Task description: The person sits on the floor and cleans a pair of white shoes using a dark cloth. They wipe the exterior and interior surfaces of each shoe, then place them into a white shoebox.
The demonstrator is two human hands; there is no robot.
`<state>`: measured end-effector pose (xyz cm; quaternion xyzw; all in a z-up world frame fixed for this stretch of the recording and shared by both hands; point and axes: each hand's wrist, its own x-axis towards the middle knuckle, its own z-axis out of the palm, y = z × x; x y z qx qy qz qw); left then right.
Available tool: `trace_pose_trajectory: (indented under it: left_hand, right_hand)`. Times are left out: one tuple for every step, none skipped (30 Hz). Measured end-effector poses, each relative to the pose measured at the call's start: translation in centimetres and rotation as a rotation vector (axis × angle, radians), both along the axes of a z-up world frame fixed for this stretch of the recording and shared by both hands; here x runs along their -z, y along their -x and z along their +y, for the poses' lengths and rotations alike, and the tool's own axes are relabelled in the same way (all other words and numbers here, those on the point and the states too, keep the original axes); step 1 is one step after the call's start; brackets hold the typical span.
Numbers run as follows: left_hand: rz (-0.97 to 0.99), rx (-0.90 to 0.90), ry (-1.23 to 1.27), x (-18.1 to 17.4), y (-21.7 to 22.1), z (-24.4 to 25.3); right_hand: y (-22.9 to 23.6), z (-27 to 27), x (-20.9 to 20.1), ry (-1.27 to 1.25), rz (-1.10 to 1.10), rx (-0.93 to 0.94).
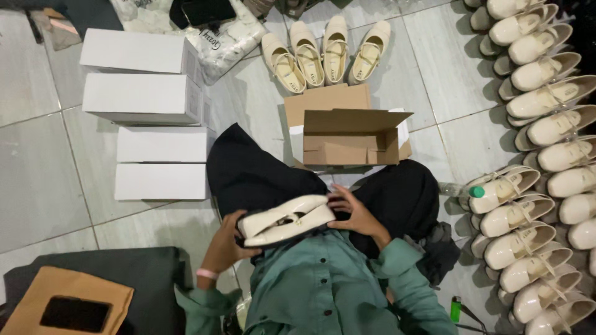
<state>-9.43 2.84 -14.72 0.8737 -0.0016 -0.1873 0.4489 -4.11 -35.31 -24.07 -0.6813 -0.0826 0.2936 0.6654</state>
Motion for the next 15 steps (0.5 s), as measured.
trace_pose_trajectory:
  left_hand:
    - [-0.02, -0.003, -0.065, 1.1, 1.1, 0.4]
    - [-0.058, -0.018, -0.038, 2.0, 1.6, 0.5]
    - [-0.095, -0.032, -0.011, 2.6, 2.0, 0.4]
    - [-0.121, -0.04, 0.017, 2.9, 2.6, 0.3]
    - [-0.115, -0.074, -0.015, 3.0, 2.9, 0.2]
    - [-0.109, -0.097, -0.046, 3.0, 2.8, 0.2]
    - [-0.102, -0.119, -0.076, 2.8, 2.8, 0.0]
    - [-0.176, -0.126, -0.057, 2.7, 2.3, -0.3]
    - [-0.25, -0.132, -0.035, 2.6, 2.2, -0.8]
    - [-0.313, -0.124, -0.007, 2.5, 2.3, -0.9]
    - [-0.282, -0.175, -0.078, 2.5, 2.7, -1.0]
    - [-0.261, -0.215, -0.15, 2.7, 3.0, -0.9]
    - [-0.244, -0.255, -0.222, 3.2, 3.4, -0.9]
    - [-0.218, -0.284, -0.265, 3.7, 4.1, -0.9]
    - [-0.195, -0.313, -0.309, 4.3, 4.9, -0.9]
  right_hand:
    - [0.4, 0.0, 1.3, 0.072, -0.073, -0.011]
    - [0.4, -0.2, 2.2, 0.145, -0.153, -0.023]
    - [0.3, -0.4, 2.9, 0.217, -0.232, -0.035]
    - [0.9, -0.6, 3.3, 0.315, -0.178, 0.06]
    - [1.7, -0.7, 3.6, 0.412, -0.123, 0.154]
    - [2.7, -0.5, 3.7, 0.512, -0.063, 0.259]
    - [3.6, -0.3, 3.8, 0.603, -0.021, 0.205]
    - [4.2, -0.1, 3.9, 0.694, 0.02, 0.173]
    - [4.5, 0.1, 4.1, 0.784, 0.065, 0.139]
    - [5.5, 0.7, 4.1, 0.733, 0.029, 0.202]
    - [6.2, 1.6, 4.2, 0.685, -0.01, 0.265]
    - [6.6, 2.4, 4.2, 0.639, -0.054, 0.338]
    - [7.0, 3.1, 3.9, 0.635, -0.004, 0.404]
    - [7.1, 3.8, 3.4, 0.628, 0.045, 0.473]
    - [7.2, 4.4, 2.6, 0.587, 0.037, 0.502]
